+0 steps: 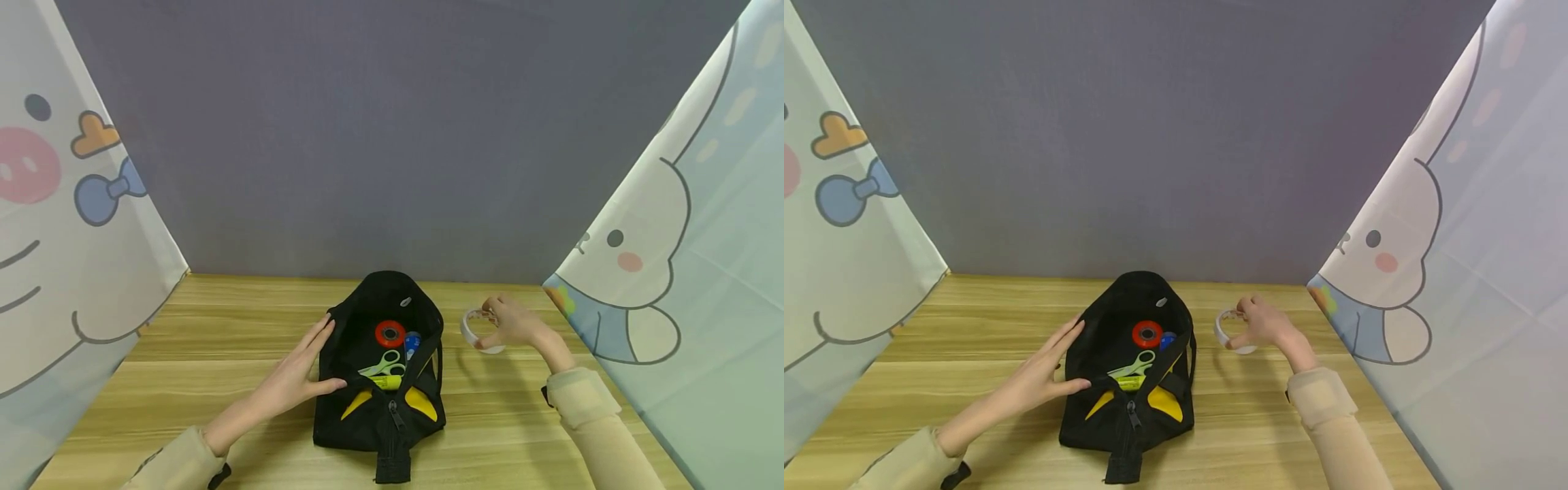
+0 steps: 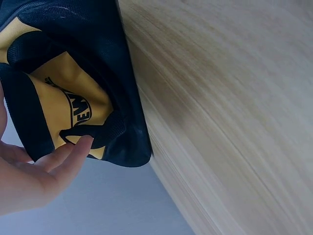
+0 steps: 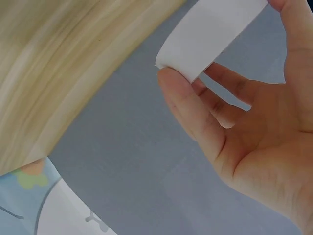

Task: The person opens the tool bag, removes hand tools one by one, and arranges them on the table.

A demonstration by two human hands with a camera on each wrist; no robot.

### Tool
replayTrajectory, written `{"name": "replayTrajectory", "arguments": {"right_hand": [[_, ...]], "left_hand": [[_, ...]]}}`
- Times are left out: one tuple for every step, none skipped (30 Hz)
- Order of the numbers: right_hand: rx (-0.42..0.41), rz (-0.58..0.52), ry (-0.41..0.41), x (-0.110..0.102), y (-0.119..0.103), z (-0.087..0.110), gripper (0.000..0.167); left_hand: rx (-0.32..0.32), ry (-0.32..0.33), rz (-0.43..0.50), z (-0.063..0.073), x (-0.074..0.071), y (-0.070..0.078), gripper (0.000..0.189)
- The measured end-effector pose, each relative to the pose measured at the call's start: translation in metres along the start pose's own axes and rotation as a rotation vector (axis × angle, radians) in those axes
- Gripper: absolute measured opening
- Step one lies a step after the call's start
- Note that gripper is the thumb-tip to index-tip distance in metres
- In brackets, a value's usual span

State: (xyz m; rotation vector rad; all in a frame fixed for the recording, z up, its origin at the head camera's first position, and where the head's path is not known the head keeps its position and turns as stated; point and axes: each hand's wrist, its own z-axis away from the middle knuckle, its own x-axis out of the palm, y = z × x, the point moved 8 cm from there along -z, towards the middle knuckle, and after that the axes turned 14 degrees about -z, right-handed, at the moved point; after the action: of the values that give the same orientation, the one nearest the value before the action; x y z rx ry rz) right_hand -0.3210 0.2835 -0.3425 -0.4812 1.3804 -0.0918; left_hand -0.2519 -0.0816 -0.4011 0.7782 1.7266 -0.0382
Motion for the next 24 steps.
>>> {"name": "replayTrajectory", "arguments": {"right_hand": [[0.001, 0.005, 0.004, 0.001, 0.001, 0.0, 0.079], [0.001, 0.006, 0.006, 0.003, 0.002, -0.001, 0.079], [0.003, 0.008, 0.008, 0.004, 0.002, -0.001, 0.079], [0.005, 0.003, 0.008, 0.005, 0.003, -0.001, 0.079], [0.005, -0.002, 0.007, 0.007, 0.004, -0.001, 0.078], [0.009, -0.01, 0.007, 0.009, 0.005, -0.001, 0.078], [0.013, -0.016, 0.006, 0.01, 0.006, -0.001, 0.078], [0.014, -0.026, 0.002, 0.012, 0.007, -0.001, 0.077], [0.017, -0.033, -0.001, 0.013, 0.008, -0.002, 0.077], [0.019, -0.042, -0.004, 0.015, 0.009, -0.002, 0.077], [0.017, -0.044, -0.005, 0.017, 0.01, -0.002, 0.077], [0.02, -0.051, -0.008, 0.019, 0.012, -0.002, 0.077], [0.021, -0.055, -0.009, 0.02, 0.013, -0.003, 0.077], [0.019, -0.06, -0.007, 0.021, 0.014, -0.003, 0.077], [0.019, -0.065, -0.005, 0.023, 0.016, -0.004, 0.077], [0.018, -0.072, -0.005, 0.024, 0.017, -0.004, 0.076], [0.014, -0.078, -0.005, 0.026, 0.018, -0.005, 0.076], [0.014, -0.086, -0.005, 0.027, 0.02, -0.005, 0.076], [0.01, -0.088, -0.002, 0.029, 0.021, -0.006, 0.075], [0.005, -0.089, 0.001, 0.03, 0.022, -0.007, 0.075], [0.001, -0.089, 0.002, 0.032, 0.023, -0.007, 0.075], [-0.004, -0.09, 0.004, 0.034, 0.024, -0.007, 0.075], [-0.01, -0.087, 0.009, 0.035, 0.025, -0.007, 0.075], [-0.01, -0.086, 0.013, 0.036, 0.026, -0.007, 0.076]], "left_hand": [[-0.002, -0.001, 0.001, 0.0, 0.0, 0.0, 0.1], [-0.003, -0.003, 0.002, 0.0, 0.0, 0.0, 0.1], [-0.003, -0.004, 0.001, 0.0, 0.0, 0.0, 0.1], [-0.003, -0.004, 0.002, 0.0, 0.0, 0.0, 0.1], [-0.002, -0.005, 0.003, 0.0, 0.0, 0.0, 0.1], [-0.001, -0.003, 0.003, 0.0, 0.0, 0.0, 0.1], [-0.001, -0.002, 0.005, 0.0, 0.0, 0.0, 0.1], [0.0, -0.002, 0.005, 0.0, 0.0, 0.0, 0.1], [0.001, -0.001, 0.005, 0.0, 0.0, 0.0, 0.1], [0.001, 0.0, 0.006, 0.0, 0.0, 0.0, 0.1], [0.001, 0.0, 0.006, 0.0, 0.0, 0.0, 0.1], [0.001, 0.0, 0.006, 0.0, 0.0, 0.0, 0.1], [0.0, 0.0, 0.006, -0.001, 0.0, 0.0, 0.1], [0.0, 0.001, 0.005, -0.001, 0.0, 0.0, 0.101], [0.001, 0.003, 0.004, -0.001, 0.0, 0.0, 0.101], [0.0, 0.004, 0.004, -0.001, 0.0, 0.0, 0.101], [0.0, 0.005, 0.005, -0.001, 0.0, 0.0, 0.101], [0.0, 0.007, 0.004, -0.001, 0.0, 0.0, 0.101], [-0.002, 0.008, 0.002, -0.001, 0.0, -0.001, 0.101], [-0.002, 0.009, 0.001, 0.0, 0.0, -0.001, 0.101], [-0.004, 0.011, -0.001, 0.0, 0.0, -0.001, 0.101], [-0.005, 0.012, -0.002, 0.0, 0.001, -0.001, 0.101], [-0.005, 0.014, -0.004, -0.001, 0.001, -0.001, 0.101], [-0.006, 0.015, -0.005, -0.001, 0.001, -0.001, 0.101]]}}
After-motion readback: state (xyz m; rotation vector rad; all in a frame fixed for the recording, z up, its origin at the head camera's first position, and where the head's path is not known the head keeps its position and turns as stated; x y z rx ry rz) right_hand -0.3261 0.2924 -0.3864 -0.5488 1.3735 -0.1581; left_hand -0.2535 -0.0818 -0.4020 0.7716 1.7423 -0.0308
